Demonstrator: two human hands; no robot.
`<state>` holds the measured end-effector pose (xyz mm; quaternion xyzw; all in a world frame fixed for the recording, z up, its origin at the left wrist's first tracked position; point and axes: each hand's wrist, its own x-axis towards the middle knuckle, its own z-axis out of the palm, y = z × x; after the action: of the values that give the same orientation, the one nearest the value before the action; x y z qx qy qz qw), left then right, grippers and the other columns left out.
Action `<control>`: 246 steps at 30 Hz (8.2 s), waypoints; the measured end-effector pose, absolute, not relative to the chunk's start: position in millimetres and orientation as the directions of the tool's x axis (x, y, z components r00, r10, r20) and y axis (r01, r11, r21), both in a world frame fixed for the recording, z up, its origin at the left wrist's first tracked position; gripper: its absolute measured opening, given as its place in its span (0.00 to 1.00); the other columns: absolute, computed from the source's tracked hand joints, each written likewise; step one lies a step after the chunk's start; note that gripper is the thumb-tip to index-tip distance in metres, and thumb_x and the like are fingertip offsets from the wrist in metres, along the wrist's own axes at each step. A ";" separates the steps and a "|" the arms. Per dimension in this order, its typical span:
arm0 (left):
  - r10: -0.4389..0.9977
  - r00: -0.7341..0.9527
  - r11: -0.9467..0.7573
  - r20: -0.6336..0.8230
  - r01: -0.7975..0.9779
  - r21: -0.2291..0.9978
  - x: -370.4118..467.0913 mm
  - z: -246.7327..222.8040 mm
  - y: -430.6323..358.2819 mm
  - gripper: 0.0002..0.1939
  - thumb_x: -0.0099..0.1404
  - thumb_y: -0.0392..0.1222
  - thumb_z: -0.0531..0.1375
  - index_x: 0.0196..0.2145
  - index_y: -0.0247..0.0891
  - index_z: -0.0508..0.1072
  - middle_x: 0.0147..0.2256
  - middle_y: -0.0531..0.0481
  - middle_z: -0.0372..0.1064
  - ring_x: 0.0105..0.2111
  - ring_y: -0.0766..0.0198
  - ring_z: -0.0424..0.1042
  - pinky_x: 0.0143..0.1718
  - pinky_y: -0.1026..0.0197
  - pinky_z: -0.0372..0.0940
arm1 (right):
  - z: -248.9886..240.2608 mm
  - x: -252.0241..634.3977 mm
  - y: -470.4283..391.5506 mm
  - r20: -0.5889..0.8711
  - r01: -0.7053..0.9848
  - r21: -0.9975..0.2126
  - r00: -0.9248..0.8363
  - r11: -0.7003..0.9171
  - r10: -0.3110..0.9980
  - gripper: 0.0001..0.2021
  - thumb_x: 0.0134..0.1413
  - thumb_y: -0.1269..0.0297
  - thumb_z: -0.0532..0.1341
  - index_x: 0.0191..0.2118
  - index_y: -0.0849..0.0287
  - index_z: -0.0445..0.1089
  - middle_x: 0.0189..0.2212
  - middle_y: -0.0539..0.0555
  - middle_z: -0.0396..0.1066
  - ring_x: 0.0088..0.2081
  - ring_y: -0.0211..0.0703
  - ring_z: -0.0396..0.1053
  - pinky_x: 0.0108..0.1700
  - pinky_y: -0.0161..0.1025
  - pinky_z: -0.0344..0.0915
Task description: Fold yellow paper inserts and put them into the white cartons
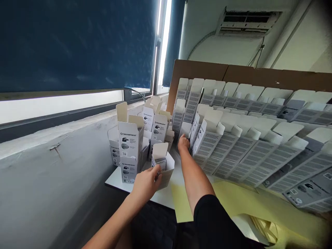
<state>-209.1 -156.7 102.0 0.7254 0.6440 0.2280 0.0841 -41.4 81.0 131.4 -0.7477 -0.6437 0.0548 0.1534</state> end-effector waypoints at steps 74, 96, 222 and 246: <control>0.923 0.316 -0.296 0.222 0.210 0.932 -212.9 38.7 -281.9 0.08 0.68 0.43 0.63 0.39 0.36 0.80 0.34 0.48 0.80 0.32 0.65 0.77 0.36 0.66 0.69 | 49.7 2.9 -267.2 -0.009 0.259 -0.951 -0.576 0.172 0.818 0.19 0.62 0.57 0.55 0.21 0.58 0.60 0.20 0.46 0.54 0.23 0.34 0.51 0.26 0.34 0.49; 0.843 0.456 -0.437 0.285 0.272 0.857 -183.0 46.9 -276.7 0.10 0.70 0.38 0.58 0.35 0.37 0.81 0.35 0.46 0.78 0.34 0.63 0.76 0.37 0.64 0.68 | 50.5 18.1 -280.9 0.225 0.393 -0.784 -0.541 0.480 0.810 0.17 0.63 0.71 0.53 0.22 0.56 0.54 0.19 0.45 0.50 0.21 0.33 0.50 0.25 0.37 0.47; 0.840 0.264 -0.522 0.473 0.163 0.837 -179.9 93.5 -205.3 0.29 0.53 0.38 0.73 0.53 0.45 0.72 0.73 0.49 0.29 0.67 0.35 0.53 0.43 0.53 0.78 | 130.9 40.0 -234.2 0.796 0.547 0.250 -0.585 0.799 0.152 0.11 0.53 0.77 0.67 0.42 0.61 0.74 0.25 0.51 0.73 0.28 0.41 0.69 0.30 0.40 0.70; 0.835 0.283 -0.522 0.473 0.131 0.843 -183.7 94.2 -209.3 0.30 0.55 0.35 0.72 0.53 0.51 0.70 0.73 0.51 0.28 0.68 0.37 0.53 0.43 0.53 0.79 | 106.5 33.8 -223.1 0.743 0.458 0.248 -0.656 0.854 0.136 0.08 0.55 0.76 0.65 0.42 0.65 0.74 0.23 0.52 0.70 0.30 0.43 0.66 0.31 0.41 0.64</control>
<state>-183.7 -209.3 94.2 0.7179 0.3364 0.4954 0.3549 33.8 -223.1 106.5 -0.1679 -0.8848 -0.2119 0.3795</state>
